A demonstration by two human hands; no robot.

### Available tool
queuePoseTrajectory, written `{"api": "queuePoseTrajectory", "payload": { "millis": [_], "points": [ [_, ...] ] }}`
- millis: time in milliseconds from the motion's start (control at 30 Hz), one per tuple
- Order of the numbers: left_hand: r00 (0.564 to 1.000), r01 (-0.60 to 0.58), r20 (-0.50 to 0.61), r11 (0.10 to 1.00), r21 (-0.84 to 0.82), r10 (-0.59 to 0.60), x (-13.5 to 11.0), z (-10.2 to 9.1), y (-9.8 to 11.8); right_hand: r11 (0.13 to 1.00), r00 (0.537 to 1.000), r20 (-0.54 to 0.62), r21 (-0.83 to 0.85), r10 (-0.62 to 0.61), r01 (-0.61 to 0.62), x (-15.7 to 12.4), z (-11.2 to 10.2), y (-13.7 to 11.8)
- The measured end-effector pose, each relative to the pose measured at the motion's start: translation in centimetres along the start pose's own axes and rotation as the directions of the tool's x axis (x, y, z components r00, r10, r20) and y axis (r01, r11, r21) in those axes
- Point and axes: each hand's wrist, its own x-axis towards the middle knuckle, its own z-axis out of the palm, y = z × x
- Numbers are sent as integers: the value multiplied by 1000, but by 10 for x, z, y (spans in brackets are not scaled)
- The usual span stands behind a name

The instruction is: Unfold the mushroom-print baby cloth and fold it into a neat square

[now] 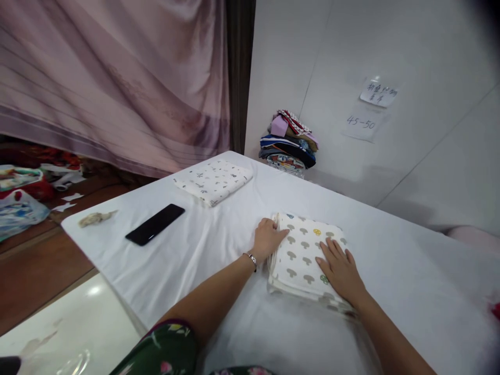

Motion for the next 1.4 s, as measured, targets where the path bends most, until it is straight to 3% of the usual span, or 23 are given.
{"api": "queuePoseTrajectory", "payload": {
  "millis": [167,300,467,567,733,833,933,1100,1167,1233,1333,1400],
  "points": [
    [996,-60,60,998,-32,62,1,4,-3,1000,1000,9,11,7,-7,0,0,0],
    [996,-86,10,991,-107,87,6,5,-10,995,1000,-2,95,-19,19,-1,-2,1],
    [996,-89,23,996,-33,89,7,3,-14,983,993,-55,158,108,-98,-6,-1,0],
    [995,-101,24,995,-7,101,3,2,-13,983,994,-21,155,105,-100,-5,0,1],
    [986,-164,-19,986,22,164,-2,2,-11,964,993,89,250,72,-92,11,-10,20],
    [986,-160,-41,986,39,162,-3,2,-11,962,996,15,258,86,-87,31,-14,33],
    [990,-128,-52,991,28,129,-4,2,-11,968,992,-56,233,113,-97,49,-3,37],
    [994,-106,-15,994,19,107,-3,2,-10,946,994,-47,316,96,-77,59,23,37],
    [994,-112,-4,994,7,112,-2,1,-9,908,989,-37,403,143,-116,58,24,40],
    [994,-106,6,994,-8,106,-2,1,-8,824,962,8,515,272,-237,56,20,46],
    [995,-100,13,995,-14,100,-1,0,-8,602,854,165,643,494,-473,54,10,56],
    [994,-108,10,994,-20,109,-1,1,-9,438,798,300,708,522,-553,55,1,60]
  ]
}}
